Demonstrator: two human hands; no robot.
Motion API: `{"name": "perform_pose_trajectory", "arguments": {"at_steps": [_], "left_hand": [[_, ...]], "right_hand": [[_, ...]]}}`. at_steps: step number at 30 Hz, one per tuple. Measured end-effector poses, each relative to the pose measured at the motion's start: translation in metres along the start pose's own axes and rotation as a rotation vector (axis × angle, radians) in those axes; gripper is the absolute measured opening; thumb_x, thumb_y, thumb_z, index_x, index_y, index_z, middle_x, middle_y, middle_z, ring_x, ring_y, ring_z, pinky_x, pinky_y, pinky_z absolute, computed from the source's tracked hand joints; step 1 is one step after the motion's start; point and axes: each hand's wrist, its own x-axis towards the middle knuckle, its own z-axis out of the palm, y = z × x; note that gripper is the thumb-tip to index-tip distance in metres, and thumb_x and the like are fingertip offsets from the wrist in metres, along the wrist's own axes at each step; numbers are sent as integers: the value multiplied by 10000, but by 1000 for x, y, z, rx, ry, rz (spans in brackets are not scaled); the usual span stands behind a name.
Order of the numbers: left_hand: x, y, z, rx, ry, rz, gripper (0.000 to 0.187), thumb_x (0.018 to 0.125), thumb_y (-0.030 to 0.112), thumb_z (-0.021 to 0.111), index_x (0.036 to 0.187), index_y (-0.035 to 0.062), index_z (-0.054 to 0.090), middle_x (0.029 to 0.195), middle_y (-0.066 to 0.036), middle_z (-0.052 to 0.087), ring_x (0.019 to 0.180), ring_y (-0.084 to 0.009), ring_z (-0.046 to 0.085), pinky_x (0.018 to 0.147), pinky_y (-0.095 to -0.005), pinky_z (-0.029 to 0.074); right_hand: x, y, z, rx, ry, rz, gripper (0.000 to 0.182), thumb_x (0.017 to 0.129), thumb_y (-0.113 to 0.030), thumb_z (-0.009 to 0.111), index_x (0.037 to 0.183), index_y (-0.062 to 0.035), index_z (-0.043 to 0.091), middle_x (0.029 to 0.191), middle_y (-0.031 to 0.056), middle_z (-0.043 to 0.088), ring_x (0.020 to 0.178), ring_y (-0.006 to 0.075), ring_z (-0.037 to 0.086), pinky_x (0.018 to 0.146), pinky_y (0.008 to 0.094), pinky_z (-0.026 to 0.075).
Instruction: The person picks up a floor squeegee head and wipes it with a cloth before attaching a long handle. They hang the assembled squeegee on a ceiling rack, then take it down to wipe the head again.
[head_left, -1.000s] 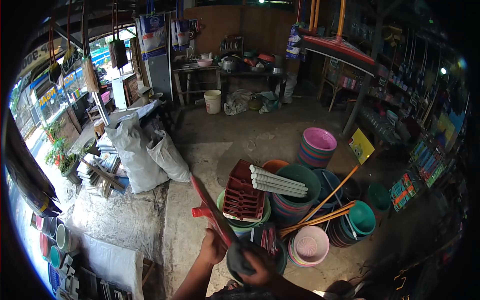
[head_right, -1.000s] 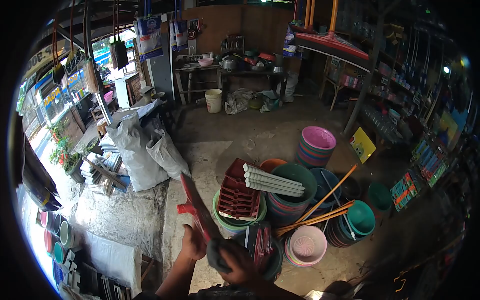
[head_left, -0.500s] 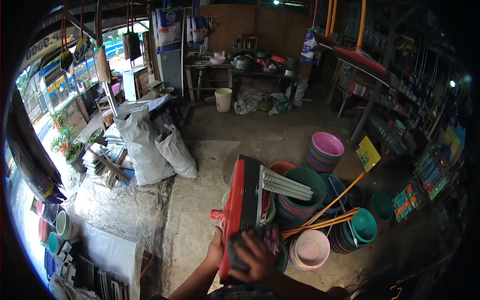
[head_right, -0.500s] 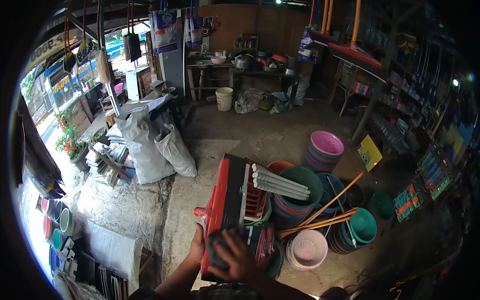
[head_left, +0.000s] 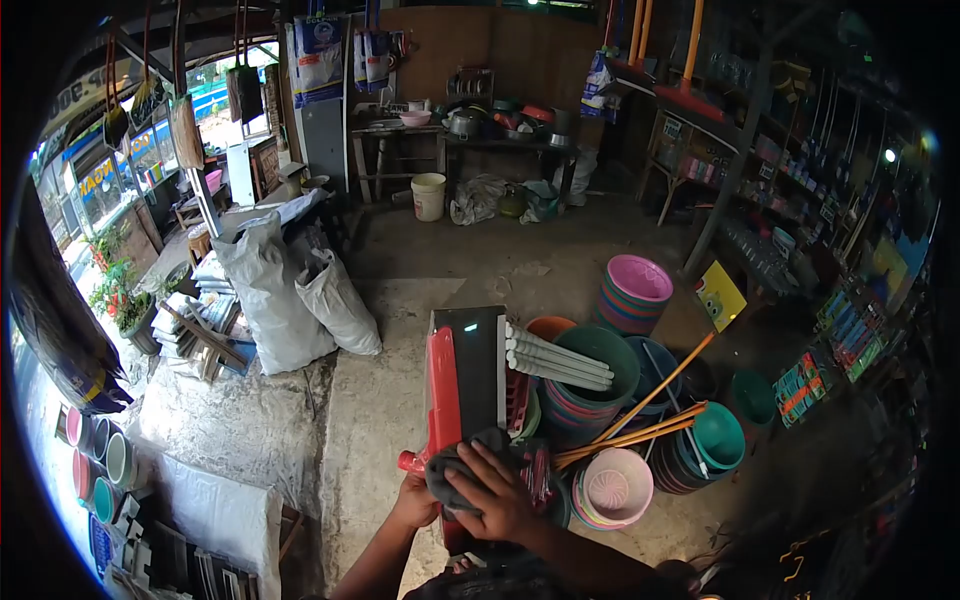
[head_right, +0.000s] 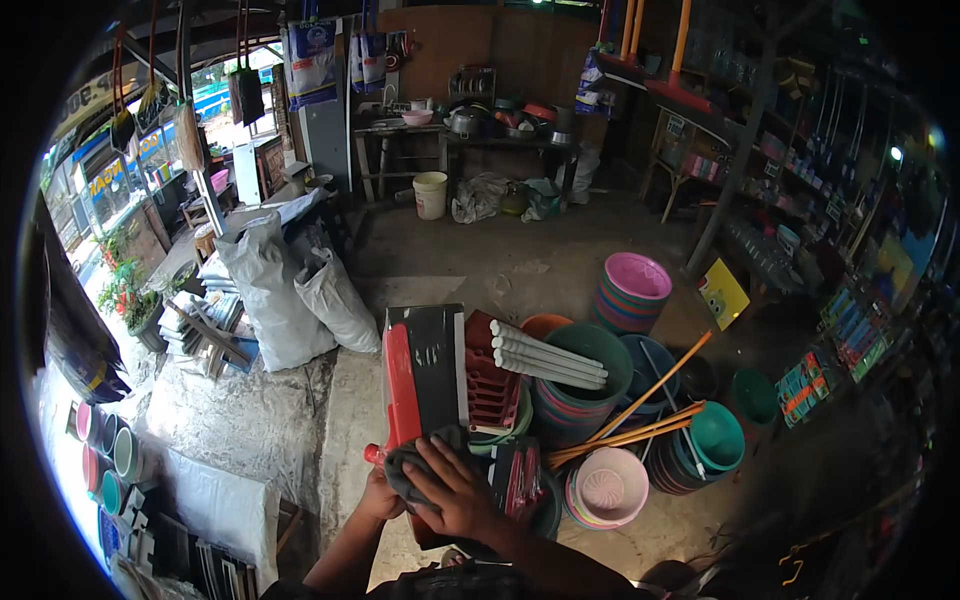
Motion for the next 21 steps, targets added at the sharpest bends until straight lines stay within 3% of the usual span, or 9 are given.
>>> {"name": "perform_pose_trajectory", "arguments": {"at_steps": [4, 7, 9, 11, 13, 15, 18, 19, 21], "left_hand": [[-6, 10, 4, 468, -133, 43, 532, 733, 6, 697, 1224, 37, 495, 1118, -44, 587, 973, -116, 559, 845, -287, 446], [-6, -9, -5, 365, -15, -58, 615, 680, -50, 709, 1238, 59, 473, 1086, -21, 575, 997, -152, 557, 881, -315, 442], [-7, -13, 1, 212, -21, 30, 610, 695, -6, 731, 1244, 59, 471, 1163, -39, 565, 1050, -170, 551, 913, -333, 440], [-9, -14, -4, 417, -5, 94, 602, 699, 49, 760, 1235, 56, 487, 1203, -60, 559, 1093, -179, 539, 938, -345, 437], [-14, -5, 12, 442, -4, 59, 532, 688, 66, 771, 1167, 51, 539, 1109, -48, 596, 1025, -158, 566, 884, -322, 452], [-14, -1, 6, 853, -127, 49, 453, 687, 64, 767, 1097, 49, 575, 1013, -42, 610, 958, -146, 577, 836, -303, 449], [-12, -7, 9, 746, -113, 30, 417, 688, 48, 759, 1066, 38, 584, 1007, -49, 613, 927, -145, 585, 815, -294, 451], [-10, -8, 7, 720, -115, -5, 429, 696, 43, 754, 1088, 30, 582, 1045, -56, 625, 945, -148, 593, 830, -292, 460], [-8, -5, 15, 700, -123, 114, 441, 702, 40, 750, 1103, 22, 568, 1035, -52, 629, 936, -143, 595, 831, -290, 462]], "right_hand": [[19, 57, -12, -159, 355, 157, 478, 758, -228, 638, 1168, -3, 540, 1271, 237, 483, 1160, 399, 486, 963, 464, 389], [8, 38, -2, -199, 385, 86, 509, 744, -270, 647, 1169, -11, 540, 1268, 227, 492, 1158, 384, 493, 949, 480, 388], [-3, 18, 1, -239, 278, -48, 549, 734, -314, 650, 1182, -19, 535, 1287, 223, 480, 1179, 377, 479, 945, 502, 379], [-6, 15, -4, -179, 52, -194, 506, 808, -313, 595, 1199, 0, 518, 1317, 242, 434, 1214, 399, 434, 1011, 510, 341], [10, 40, -18, -220, 92, -179, 507, 805, -311, 598, 1221, -31, 518, 1323, 239, 431, 1210, 396, 439, 1004, 500, 343], [24, 62, -26, -194, 535, 169, 513, 784, -318, 621, 1238, -98, 528, 1351, 186, 430, 1222, 373, 435, 986, 497, 347], [27, 57, -27, -243, 597, 187, 500, 789, -338, 610, 1239, -135, 533, 1344, 163, 445, 1222, 357, 438, 974, 507, 339], [21, 45, -23, -245, 598, 186, 500, 789, -338, 610, 1239, -135, 533, 1344, 163, 445, 1222, 357, 438, 974, 507, 339], [2, 17, -14, -321, 83, -243, 489, 810, -356, 577, 1233, -113, 533, 1310, 182, 469, 1214, 359, 439, 968, 511, 332]]}}
